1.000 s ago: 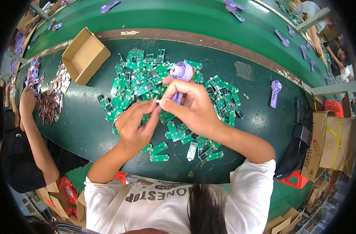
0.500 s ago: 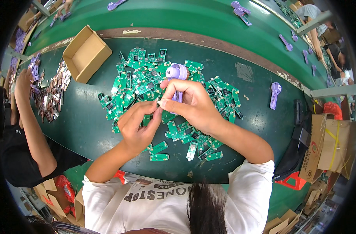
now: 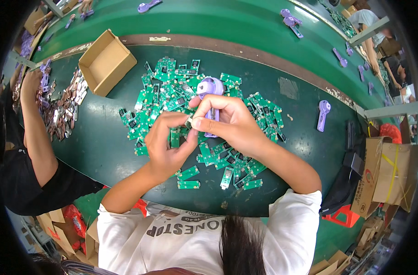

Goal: Assemble small electronic circuit boards into purple plastic housings on an assembly line.

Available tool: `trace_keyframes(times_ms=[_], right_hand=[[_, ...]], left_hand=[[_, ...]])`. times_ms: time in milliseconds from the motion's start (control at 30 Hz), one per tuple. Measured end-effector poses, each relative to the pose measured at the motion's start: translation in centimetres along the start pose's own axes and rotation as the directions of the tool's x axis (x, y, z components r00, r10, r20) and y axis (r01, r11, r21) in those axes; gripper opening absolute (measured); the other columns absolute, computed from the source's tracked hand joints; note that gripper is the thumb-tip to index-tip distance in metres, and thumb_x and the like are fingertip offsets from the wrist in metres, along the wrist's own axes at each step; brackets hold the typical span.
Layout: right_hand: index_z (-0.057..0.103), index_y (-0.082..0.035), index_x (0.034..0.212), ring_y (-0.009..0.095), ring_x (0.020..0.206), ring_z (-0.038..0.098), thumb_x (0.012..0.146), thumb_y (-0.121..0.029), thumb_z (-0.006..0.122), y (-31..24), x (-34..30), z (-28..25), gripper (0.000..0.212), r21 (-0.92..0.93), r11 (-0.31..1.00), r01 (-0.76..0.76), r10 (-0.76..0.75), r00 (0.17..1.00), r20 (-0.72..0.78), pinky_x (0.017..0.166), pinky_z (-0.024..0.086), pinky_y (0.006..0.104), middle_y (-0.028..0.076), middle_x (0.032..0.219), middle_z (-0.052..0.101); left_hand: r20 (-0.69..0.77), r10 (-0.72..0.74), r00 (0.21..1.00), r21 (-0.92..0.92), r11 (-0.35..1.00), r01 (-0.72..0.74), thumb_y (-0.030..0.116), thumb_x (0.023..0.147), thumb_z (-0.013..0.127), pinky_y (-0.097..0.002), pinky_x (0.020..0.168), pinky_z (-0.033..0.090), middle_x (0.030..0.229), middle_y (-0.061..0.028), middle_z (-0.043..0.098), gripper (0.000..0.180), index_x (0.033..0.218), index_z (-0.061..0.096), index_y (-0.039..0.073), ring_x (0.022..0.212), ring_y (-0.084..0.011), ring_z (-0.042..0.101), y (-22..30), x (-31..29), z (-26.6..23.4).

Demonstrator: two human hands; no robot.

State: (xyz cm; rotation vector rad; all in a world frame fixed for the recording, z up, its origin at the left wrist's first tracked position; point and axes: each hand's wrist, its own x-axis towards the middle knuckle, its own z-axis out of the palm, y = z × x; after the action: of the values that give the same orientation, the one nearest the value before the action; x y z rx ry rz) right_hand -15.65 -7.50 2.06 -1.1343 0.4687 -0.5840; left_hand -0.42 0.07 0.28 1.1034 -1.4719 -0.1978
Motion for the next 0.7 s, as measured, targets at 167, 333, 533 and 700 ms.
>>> trace_keyframes(times_ms=[167, 333, 533, 700], right_hand=[[0.071, -0.007, 0.099, 0.024, 0.093, 0.064, 0.078, -0.001, 0.069, -0.7, 0.1, 0.0, 0.022, -0.863, 0.382, 0.329, -0.586, 0.809, 0.049, 0.08, 0.05, 0.0322, 0.019, 0.116, 0.059], [0.072, -0.008, 0.102, 0.029, 0.102, 0.064, 0.077, 0.0, 0.068, 0.1, 0.4, 0.2, 0.027, -0.817, 0.428, 0.386, -0.537, 0.836, 0.114, 0.082, 0.052, 0.0342, 0.022, 0.119, 0.06], [0.074, -0.009, 0.093, 0.038, 0.117, 0.053, 0.07, 0.003, 0.073, -2.2, 1.0, -0.9, 0.026, -0.633, 0.521, 0.572, -0.56, 0.789, 0.252, 0.087, 0.051, 0.0415, 0.02, 0.139, 0.038], [0.073, -0.003, 0.087, 0.036, 0.113, 0.057, 0.07, -0.002, 0.073, -3.5, 0.0, -1.0, 0.017, -0.73, 0.364, 0.578, -0.437, 0.798, 0.414, 0.087, 0.051, 0.039, 0.025, 0.122, 0.056]], left_hand=[[0.291, -0.572, 0.767, -0.434, 0.636, 0.639, 0.005, 0.084, 0.068, -0.0224, 0.065, 0.048, 0.081, -0.0039, 0.066, 0.01, 0.09, 0.064, -0.003, 0.072, -0.0076, 0.061, -0.9, 1.1, -1.7], [0.717, -0.436, 0.544, -0.498, 0.227, 0.837, 0.008, 0.087, 0.063, -0.0237, 0.085, 0.04, 0.103, -0.0028, 0.056, 0.008, 0.081, 0.06, 0.003, 0.1, -0.0116, 0.053, -1.5, 1.3, -2.6], [0.707, -0.412, 0.575, -0.506, 0.274, 0.818, 0.01, 0.089, 0.063, -0.0234, 0.068, 0.042, 0.083, 0.0009, 0.056, 0.01, 0.086, 0.056, 0.004, 0.076, -0.0057, 0.052, -1.6, 0.3, -1.3], [0.723, -0.358, 0.591, -0.448, 0.407, 0.796, 0.01, 0.09, 0.063, -0.0219, 0.064, 0.041, 0.08, 0.0017, 0.056, 0.012, 0.085, 0.055, 0.003, 0.074, -0.0037, 0.052, -1.5, 1.2, -2.5]])
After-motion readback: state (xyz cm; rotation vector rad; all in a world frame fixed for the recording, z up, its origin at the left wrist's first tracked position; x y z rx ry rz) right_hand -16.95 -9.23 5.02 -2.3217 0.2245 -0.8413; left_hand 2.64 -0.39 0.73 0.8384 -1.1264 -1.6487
